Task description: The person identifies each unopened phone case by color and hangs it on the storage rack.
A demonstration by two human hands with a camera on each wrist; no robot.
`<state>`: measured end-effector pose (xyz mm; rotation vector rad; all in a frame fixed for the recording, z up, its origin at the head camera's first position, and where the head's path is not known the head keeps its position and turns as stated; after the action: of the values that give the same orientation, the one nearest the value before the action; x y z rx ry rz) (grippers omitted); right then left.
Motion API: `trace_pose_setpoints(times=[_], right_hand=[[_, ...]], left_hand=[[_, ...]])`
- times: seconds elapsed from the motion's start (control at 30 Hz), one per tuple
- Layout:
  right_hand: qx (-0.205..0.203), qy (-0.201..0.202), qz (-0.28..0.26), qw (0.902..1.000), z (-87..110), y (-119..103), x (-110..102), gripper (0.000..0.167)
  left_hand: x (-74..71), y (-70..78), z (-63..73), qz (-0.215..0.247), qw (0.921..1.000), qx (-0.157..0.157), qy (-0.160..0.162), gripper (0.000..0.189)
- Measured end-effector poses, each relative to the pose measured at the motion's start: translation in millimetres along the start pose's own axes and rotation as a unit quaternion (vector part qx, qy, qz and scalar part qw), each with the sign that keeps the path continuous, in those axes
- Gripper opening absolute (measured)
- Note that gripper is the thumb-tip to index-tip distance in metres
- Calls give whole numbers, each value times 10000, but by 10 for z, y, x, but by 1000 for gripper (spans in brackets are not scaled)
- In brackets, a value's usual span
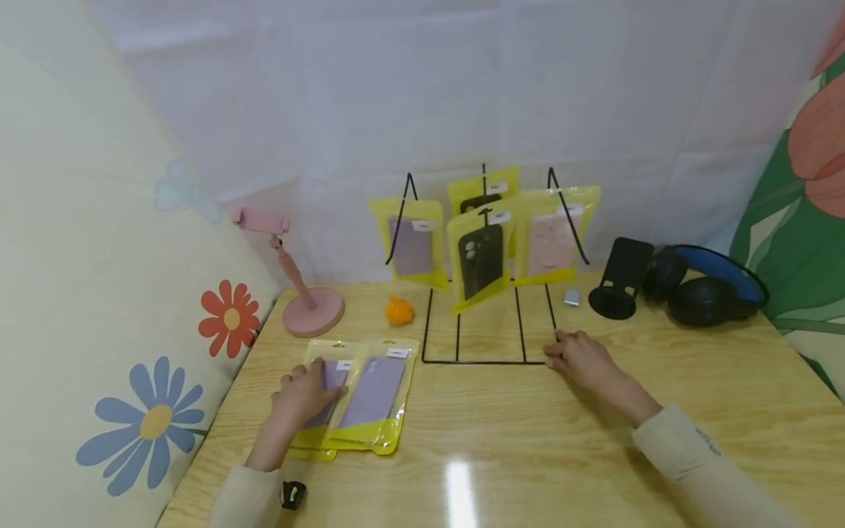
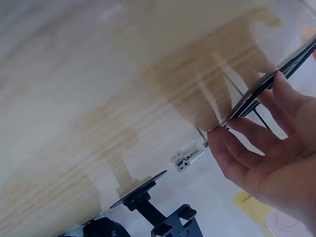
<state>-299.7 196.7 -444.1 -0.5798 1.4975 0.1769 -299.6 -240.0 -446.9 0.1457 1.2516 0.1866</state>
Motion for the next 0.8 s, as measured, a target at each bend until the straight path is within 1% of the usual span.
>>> trace_pose_setpoints(times=[0.07, 0.2, 0.3, 0.4, 0.53, 0.57, 0.63, 0.7, 0.8], right_hand=[[18, 4, -4, 10000, 5, -5, -9, 26], [11, 17, -16, 10000, 5, -10, -19, 25], [-17, 26, -44, 10000, 4, -11, -10, 25], [-27, 53, -41, 10000, 2, -5, -13, 25], [-15, 78, -63, 9999, -3, 10, -6, 24], [-27, 76, -73, 9999, -7, 9, -3, 24], [-16, 54, -141, 9999, -10, 19, 10, 25], [-14, 28, -174, 9998, -11, 23, 19, 25], [8, 14, -211, 9998, -7, 32, 22, 25]], left_hand=[[-10, -20, 26, 44, 10000, -37, -14, 77], [-56, -44, 48, 258, 9996, 75, 55, 74], [-78, -65, 55, 457, 9989, 143, -7, 75], [-107, -75, 38, 610, 9979, 214, -44, 80], [-137, -108, 1, 700, 9967, 404, 79, 87], [-140, -120, -7, 711, 9963, 476, 107, 87], [-164, -127, -12, 740, 9945, 718, 199, 80], [-225, -118, 15, 787, 9909, 1033, 345, 66], [-423, -62, 123, 969, 9807, 1508, 784, 45]])
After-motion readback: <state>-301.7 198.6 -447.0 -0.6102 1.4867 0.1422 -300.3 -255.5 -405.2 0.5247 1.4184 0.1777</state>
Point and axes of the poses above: each hand's wrist, its own z-axis away from the middle knuckle, its own x-axis out of the palm, y = z × x, the point moved 9 cm from there along -z, towards the middle knuckle, and after that the axes turned 11 degrees about -y, right-handed, at the moved point
